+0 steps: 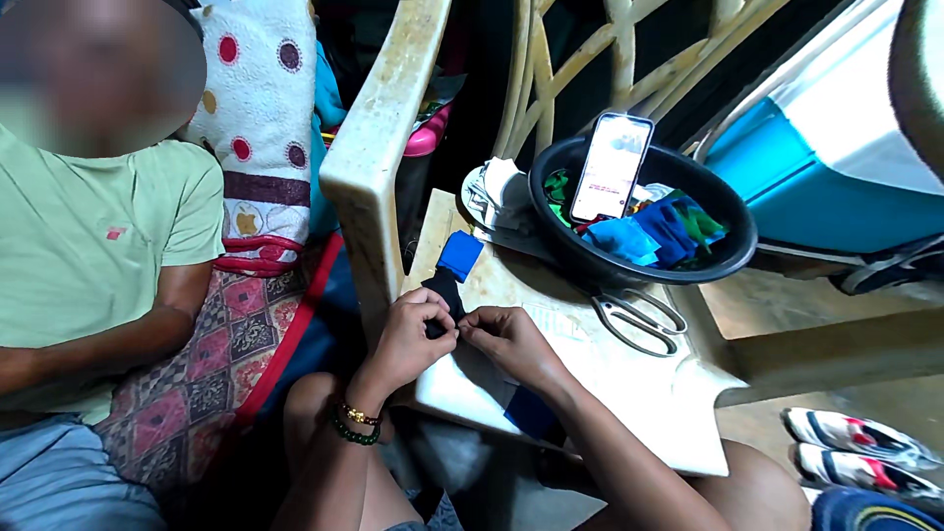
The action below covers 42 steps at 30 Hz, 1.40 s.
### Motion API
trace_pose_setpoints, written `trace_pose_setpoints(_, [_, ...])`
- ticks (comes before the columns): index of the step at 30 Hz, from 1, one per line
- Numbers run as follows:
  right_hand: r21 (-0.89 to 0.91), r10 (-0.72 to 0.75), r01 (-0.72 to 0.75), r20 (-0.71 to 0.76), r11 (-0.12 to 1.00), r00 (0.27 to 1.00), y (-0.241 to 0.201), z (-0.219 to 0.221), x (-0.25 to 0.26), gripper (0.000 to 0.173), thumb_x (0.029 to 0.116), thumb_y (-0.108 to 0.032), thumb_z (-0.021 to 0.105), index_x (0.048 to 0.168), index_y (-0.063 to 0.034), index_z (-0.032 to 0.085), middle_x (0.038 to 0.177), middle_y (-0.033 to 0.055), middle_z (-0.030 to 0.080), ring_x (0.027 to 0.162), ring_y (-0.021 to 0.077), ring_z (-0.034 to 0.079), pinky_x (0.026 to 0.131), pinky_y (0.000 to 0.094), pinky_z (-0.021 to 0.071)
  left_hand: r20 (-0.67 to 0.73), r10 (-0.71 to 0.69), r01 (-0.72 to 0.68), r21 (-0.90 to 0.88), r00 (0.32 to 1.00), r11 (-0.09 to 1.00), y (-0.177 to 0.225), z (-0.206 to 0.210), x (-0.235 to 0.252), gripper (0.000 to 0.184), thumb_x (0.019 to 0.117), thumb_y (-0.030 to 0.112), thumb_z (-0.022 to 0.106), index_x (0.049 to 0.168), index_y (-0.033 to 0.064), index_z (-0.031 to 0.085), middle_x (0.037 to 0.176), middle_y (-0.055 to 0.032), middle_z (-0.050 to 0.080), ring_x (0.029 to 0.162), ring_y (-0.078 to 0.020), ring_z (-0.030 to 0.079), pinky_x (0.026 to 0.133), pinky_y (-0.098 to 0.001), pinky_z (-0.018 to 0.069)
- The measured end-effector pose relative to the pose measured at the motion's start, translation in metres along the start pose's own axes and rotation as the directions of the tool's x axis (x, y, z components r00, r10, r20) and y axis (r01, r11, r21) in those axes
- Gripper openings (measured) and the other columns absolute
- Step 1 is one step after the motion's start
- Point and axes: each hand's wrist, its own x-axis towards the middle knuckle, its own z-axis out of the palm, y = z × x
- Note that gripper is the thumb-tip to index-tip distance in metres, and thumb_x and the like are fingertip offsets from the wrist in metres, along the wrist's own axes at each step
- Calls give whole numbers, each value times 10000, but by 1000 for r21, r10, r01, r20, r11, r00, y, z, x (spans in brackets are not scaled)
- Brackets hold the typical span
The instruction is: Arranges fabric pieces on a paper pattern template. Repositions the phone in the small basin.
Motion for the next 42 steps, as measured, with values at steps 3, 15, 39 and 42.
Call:
trace_pose_setpoints(3, [-4, 6, -6, 7, 1000, 1000, 0, 0, 1, 151, 980, -74, 589, 872, -31, 684, 699, -86, 572, 617, -78, 496, 596, 122, 412, 6, -14, 14, 4, 1000, 1000, 0, 0, 1, 82, 881, 41, 695, 846, -12, 747, 1072, -134, 693, 982, -142, 612, 820, -268, 478])
trace_pose_setpoints(15, [-28, 15, -15, 19, 1000, 1000, -1, -2, 0, 171, 990, -76, 562, 866, -31, 670, 701, -80, 552, 622, -68, 483, 598, 130, 398, 41, -33, 33, -7, 999, 999, 1, -2, 2, 99, 891, 9, 641, 827, -25, 710, 1068, -124, 668, 953, -121, 583, 801, -248, 457])
trace_pose_setpoints(39, [-297, -464, 401, -188, 867, 865, 11, 17, 7, 151, 813, 51, 601, 875, 56, 739, 874, 165, 729, 794, 180, 689, 762, 284, 551, -128, 20, -21, -9, 992, 1000, -4, 1, -2, 107, 858, 0, 599, 828, -40, 693, 1002, -132, 691, 853, -64, 631, 746, -175, 508])
trace_pose_setpoints(42, [-305, -425, 361, -178, 881, 887, 12, 18, 10, 112, 836, 19, 654, 891, 61, 742, 892, 181, 725, 793, 198, 691, 764, 299, 559, -164, -22, 11, -64, 986, 998, -2, -2, -3, 134, 879, 9, 563, 855, -35, 688, 974, -100, 697, 829, -21, 607, 721, -154, 476])
